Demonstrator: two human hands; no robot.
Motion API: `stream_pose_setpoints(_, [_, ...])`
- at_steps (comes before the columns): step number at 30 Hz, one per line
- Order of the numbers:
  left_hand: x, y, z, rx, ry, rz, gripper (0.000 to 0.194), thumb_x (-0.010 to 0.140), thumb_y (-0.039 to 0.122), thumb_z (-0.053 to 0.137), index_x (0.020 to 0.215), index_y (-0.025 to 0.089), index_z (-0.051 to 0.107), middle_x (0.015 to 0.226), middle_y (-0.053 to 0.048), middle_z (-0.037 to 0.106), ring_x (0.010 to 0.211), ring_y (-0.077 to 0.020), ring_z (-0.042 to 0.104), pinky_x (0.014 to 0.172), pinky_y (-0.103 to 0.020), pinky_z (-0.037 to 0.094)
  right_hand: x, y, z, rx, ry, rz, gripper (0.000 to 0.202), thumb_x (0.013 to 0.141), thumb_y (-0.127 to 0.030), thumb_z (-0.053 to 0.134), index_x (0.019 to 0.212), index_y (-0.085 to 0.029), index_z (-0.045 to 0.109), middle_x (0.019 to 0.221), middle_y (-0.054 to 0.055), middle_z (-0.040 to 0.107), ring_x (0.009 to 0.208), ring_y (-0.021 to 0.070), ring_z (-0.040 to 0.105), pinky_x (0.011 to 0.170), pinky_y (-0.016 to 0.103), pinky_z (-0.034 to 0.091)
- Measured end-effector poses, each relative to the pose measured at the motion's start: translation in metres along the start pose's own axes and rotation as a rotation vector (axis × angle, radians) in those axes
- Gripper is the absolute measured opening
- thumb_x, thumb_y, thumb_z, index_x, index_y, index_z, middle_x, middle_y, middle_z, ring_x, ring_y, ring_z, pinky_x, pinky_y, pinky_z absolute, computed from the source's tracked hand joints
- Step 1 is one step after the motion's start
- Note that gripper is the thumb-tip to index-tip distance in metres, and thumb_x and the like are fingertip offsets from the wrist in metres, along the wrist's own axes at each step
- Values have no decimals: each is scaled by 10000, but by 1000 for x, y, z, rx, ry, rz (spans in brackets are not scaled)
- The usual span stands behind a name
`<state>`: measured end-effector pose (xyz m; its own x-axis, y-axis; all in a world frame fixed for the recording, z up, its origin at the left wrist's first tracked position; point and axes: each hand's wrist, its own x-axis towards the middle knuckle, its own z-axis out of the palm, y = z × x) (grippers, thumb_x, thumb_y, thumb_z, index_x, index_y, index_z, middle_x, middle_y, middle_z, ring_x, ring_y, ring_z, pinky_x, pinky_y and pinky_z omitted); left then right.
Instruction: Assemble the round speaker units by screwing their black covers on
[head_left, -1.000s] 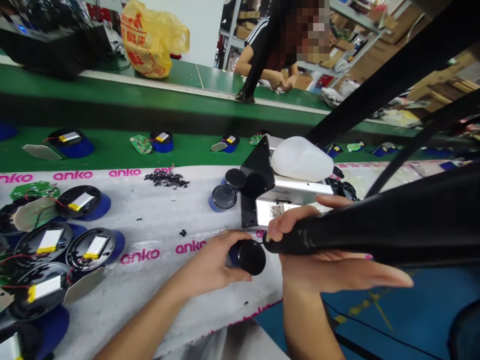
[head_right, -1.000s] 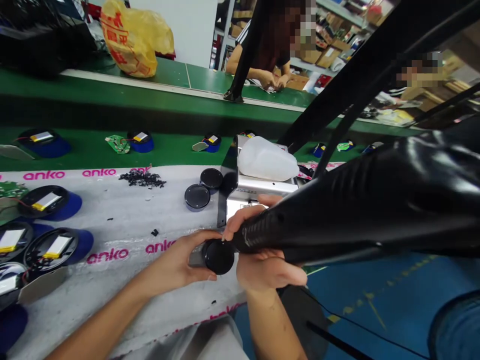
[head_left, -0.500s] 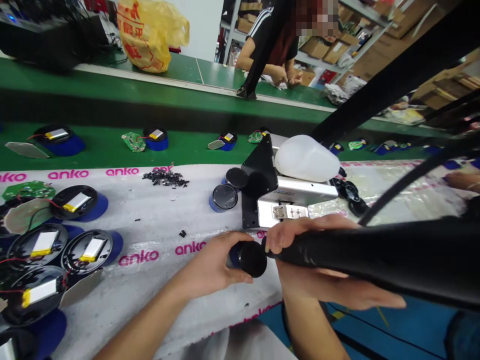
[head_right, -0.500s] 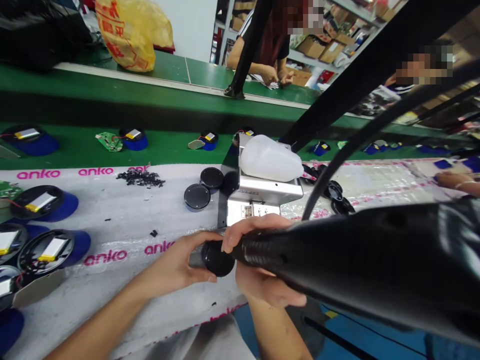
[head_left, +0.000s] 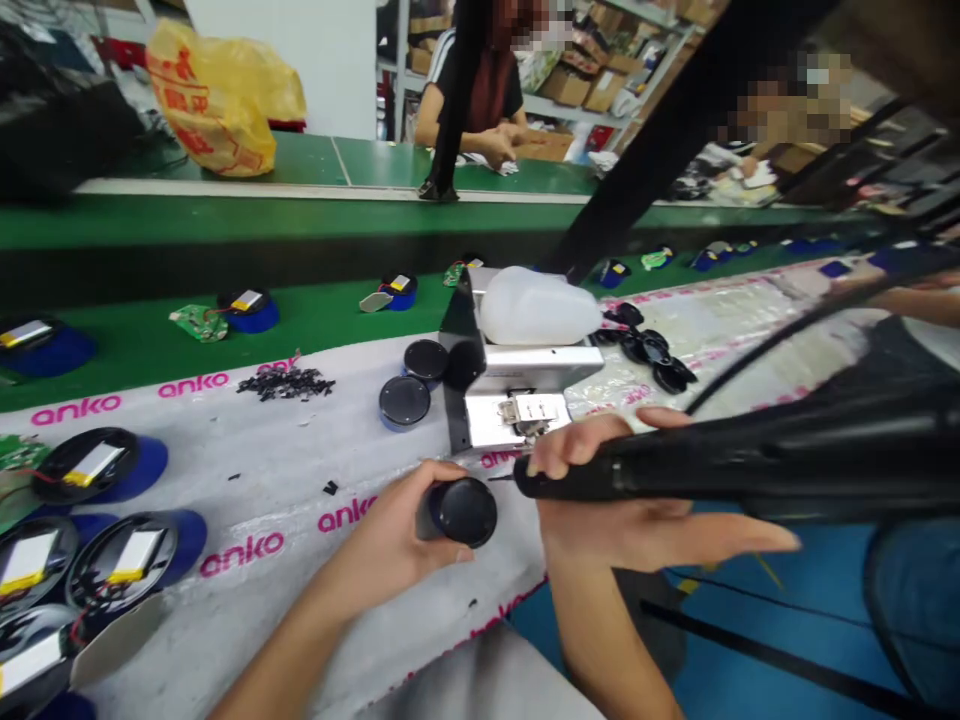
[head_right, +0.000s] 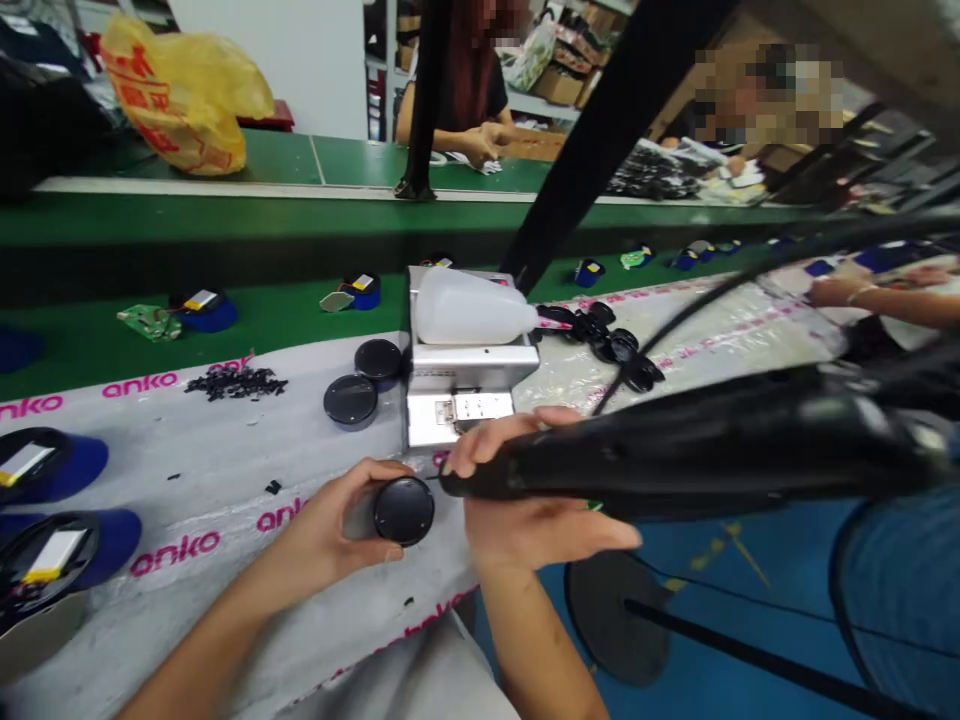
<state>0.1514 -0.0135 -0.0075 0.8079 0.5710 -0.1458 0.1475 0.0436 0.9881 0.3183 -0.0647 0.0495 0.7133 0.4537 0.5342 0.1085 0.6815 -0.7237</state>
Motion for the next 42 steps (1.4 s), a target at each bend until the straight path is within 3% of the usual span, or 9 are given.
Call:
stream_pose_setpoints(5, [-5, -3, 11, 172, 169, -46, 623, 742, 187, 800, 1287, 286, 515, 1300, -67, 592, 1237, -288, 580, 1053, -444, 452, 4, -10, -53, -143, 167, -71, 612, 747, -817, 589, 993, -257, 595, 576, -56, 626, 386, 155, 472, 379, 281, 450])
stream_pose_setpoints(10, [-15, 6, 30, 535, 262, -21, 536, 819, 141, 683, 1305, 318, 541, 1312, -58, 534, 1188, -281, 617, 976, -443, 531, -12, 2, -81, -235, 270, -53, 646, 742, -843, 584, 999, -250, 560, 607, -60, 615, 419, 147, 514, 400, 270, 465])
stream_pose_setpoints(14, [-25, 6, 53, 799, 459, 231, 434, 921, 177, 597, 1339, 275, 532, 1397, -107, 526, 1272, -312, 569, 1009, -478, 532, -9, 2, -93, -216, 318, -118, 650, 728, -835, 608, 996, -244, 563, 602, -63, 615, 433, 143, 510, 419, 269, 475])
stream_pose_setpoints(16, [-19, 4, 72, 872, 411, 432, 393, 932, 83, 509, 1290, 233, 570, 1334, -113, 594, 1261, -279, 581, 1031, -433, 530, -8, 3, -96, -198, 337, -133, 643, 747, -832, 587, 1011, -247, 559, 601, -66, 611, 429, 144, 499, 412, 270, 474])
stream_pose_setpoints(18, [-2, 2, 94, 954, 278, 497, 476, 858, -55, 442, 1227, 188, 618, 1215, -108, 666, 1150, -242, 643, 973, -365, 566, -9, 5, -97, -177, 350, -130, 632, 766, -828, 567, 1023, -251, 553, 608, -65, 610, 428, 144, 492, 406, 270, 472])
stream_pose_setpoints(20, [22, 2, 115, 1075, 197, 394, 529, 777, -127, 441, 1179, 140, 658, 1123, -113, 696, 1018, -236, 685, 877, -341, 598, -11, 8, -99, -162, 359, -111, 617, 786, -819, 555, 1025, -250, 553, 616, -61, 609, 432, 143, 497, 411, 267, 471])
stream_pose_setpoints(23, [54, -1, 135, 1157, 209, 308, 445, 788, -118, 503, 1124, 104, 691, 1033, -122, 703, 931, -260, 686, 796, -366, 606, -16, 7, -103, -155, 378, -97, 619, 783, -815, 568, 1021, -244, 563, 620, -56, 609, 434, 143, 508, 413, 268, 474])
stream_pose_setpoints(35, [68, -13, 136, 1140, 208, 469, 197, 860, -31, 605, 905, 142, 687, 894, -77, 701, 783, -245, 675, 700, -374, 604, -7, 7, -117, -123, 491, -108, 603, 805, -822, 510, 1014, -259, 561, 621, -60, 592, 426, 144, 503, 419, 280, 479])
stream_pose_setpoints(42, [59, -20, 139, 927, 218, 598, 244, 931, -16, 507, 1056, 139, 648, 1013, -88, 748, 904, -224, 718, 833, -366, 617, -7, 5, -118, -110, 528, -71, 593, 825, -818, 481, 1012, -259, 546, 618, -61, 587, 423, 144, 503, 406, 275, 474])
